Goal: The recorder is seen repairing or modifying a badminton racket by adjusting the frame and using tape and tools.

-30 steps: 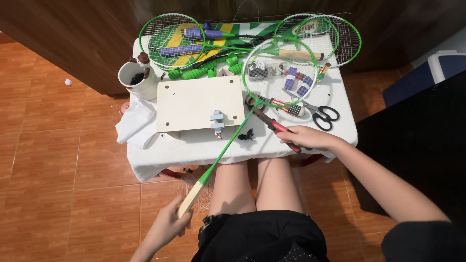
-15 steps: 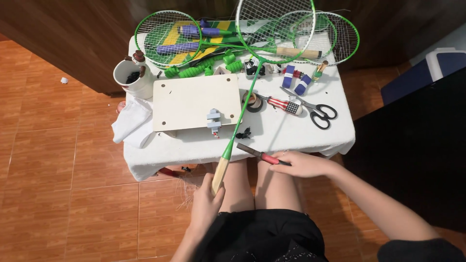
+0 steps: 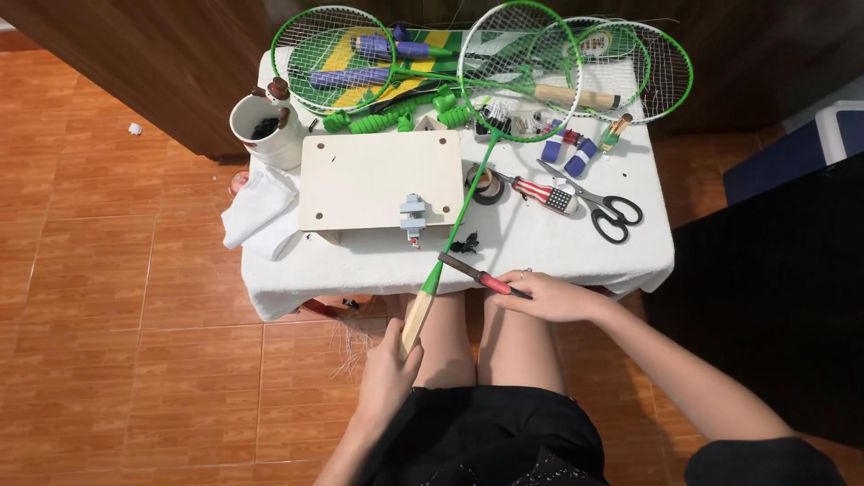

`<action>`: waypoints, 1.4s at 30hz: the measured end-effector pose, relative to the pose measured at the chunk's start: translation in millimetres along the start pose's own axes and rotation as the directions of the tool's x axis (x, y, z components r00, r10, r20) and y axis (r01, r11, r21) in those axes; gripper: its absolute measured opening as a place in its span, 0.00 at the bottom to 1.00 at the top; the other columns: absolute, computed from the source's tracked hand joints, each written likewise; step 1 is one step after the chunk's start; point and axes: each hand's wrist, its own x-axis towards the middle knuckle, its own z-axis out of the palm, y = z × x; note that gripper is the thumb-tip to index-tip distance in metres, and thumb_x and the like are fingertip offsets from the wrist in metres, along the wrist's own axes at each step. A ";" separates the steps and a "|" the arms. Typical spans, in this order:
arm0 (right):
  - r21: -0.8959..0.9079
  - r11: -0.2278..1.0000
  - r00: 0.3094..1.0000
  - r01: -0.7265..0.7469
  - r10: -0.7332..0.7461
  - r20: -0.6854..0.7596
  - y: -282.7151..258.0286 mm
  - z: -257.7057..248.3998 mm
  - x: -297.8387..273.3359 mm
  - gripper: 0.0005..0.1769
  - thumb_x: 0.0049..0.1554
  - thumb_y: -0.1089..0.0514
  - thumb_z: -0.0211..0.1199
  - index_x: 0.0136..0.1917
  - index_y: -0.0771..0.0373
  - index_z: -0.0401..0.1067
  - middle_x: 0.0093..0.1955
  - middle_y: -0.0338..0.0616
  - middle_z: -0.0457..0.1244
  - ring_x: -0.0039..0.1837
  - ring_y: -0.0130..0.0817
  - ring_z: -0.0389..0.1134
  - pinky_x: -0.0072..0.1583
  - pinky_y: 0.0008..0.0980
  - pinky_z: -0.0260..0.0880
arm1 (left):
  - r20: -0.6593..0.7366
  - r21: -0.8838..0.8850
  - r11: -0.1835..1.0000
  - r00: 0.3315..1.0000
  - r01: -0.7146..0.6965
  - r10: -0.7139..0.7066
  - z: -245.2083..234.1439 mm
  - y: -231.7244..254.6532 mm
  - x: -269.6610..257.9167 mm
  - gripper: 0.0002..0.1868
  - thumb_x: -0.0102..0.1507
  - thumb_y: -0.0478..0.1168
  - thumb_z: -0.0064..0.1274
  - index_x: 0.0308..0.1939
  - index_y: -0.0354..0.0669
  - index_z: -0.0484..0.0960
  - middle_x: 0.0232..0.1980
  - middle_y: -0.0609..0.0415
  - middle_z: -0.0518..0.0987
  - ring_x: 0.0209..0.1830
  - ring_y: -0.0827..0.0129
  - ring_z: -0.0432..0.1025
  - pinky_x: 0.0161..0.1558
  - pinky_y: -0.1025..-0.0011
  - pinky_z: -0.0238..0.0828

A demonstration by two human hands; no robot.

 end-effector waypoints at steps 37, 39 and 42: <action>0.100 0.970 0.957 -0.223 0.198 0.212 -30.0 -16.9 15.6 0.37 0.66 0.34 0.47 0.34 0.69 0.69 0.30 0.43 0.64 0.32 0.31 0.66 0.38 0.32 0.69 | 0.559 -0.345 0.802 0.793 0.487 -0.241 -25.1 1.8 3.0 0.28 0.71 0.65 0.34 0.30 0.48 0.60 0.16 0.63 0.56 0.10 0.76 0.50 0.11 0.74 0.50; 0.077 0.984 0.974 -0.162 0.146 0.175 -18.3 -13.4 19.6 0.34 0.65 0.33 0.48 0.38 0.66 0.69 0.30 0.41 0.65 0.33 0.27 0.67 0.39 0.30 0.70 | 0.523 -0.392 0.767 0.809 0.508 -0.269 -18.0 2.2 2.2 0.26 0.71 0.64 0.38 0.31 0.48 0.62 0.16 0.64 0.56 0.10 0.77 0.50 0.12 0.75 0.49; 0.073 0.981 0.975 -0.181 0.169 0.144 -26.4 -18.2 7.0 0.28 0.64 0.36 0.50 0.42 0.64 0.69 0.35 0.46 0.63 0.36 0.34 0.64 0.41 0.36 0.69 | 0.446 -0.506 0.714 0.855 0.485 -0.265 2.6 -0.7 1.8 0.21 0.69 0.59 0.41 0.34 0.47 0.66 0.13 0.62 0.55 0.07 0.75 0.48 0.10 0.72 0.45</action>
